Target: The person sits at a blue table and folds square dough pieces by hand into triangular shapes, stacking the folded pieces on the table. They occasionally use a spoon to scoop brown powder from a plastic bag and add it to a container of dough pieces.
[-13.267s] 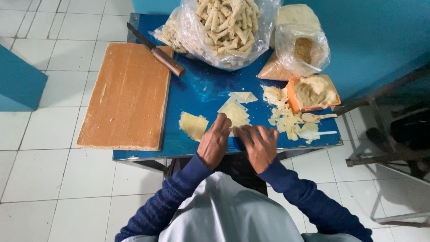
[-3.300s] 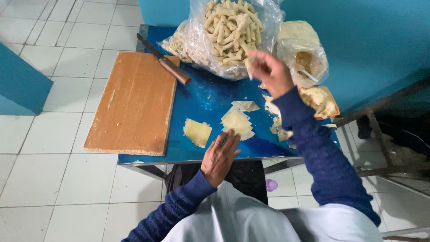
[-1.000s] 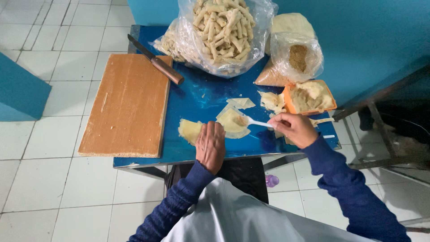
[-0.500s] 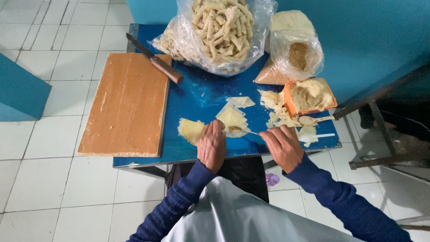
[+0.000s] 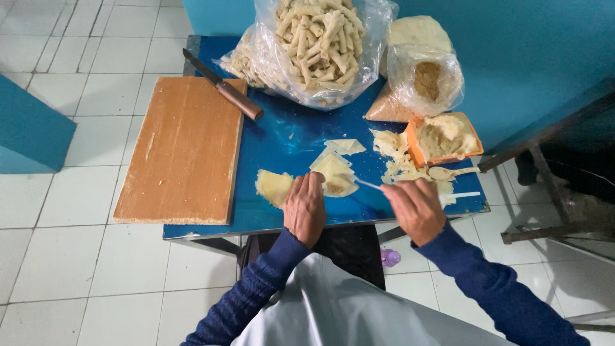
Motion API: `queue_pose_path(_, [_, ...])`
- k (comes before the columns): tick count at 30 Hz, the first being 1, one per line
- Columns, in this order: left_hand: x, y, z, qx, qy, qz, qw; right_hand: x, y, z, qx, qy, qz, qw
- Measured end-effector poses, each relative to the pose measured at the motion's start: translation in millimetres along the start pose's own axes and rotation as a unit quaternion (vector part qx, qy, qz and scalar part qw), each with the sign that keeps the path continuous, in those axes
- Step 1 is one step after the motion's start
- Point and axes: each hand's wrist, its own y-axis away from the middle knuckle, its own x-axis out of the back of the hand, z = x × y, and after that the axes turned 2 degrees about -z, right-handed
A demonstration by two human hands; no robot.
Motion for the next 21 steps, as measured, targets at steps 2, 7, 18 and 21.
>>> queue_pose_path(2, [2,-2,1,-0.016,0.003,0.004,1.0,4,1,24,-0.043,0.037,0.042,0.998])
queue_pose_path(7, [3,-5,5,-0.084,-0.013,0.033,0.996,1,-36,124,-0.171,0.185,0.065,0.966])
queue_pose_path(18, [-2,-3,-3,-0.041,0.057,0.003,0.998,-38,-34,-1,-0.126,-0.179,-0.071,0.973])
queue_pose_path(21, [-1,-4,-2,-0.035,0.078,0.005,0.996,-46,-29,-24,-0.159,-0.172,-0.066,0.97])
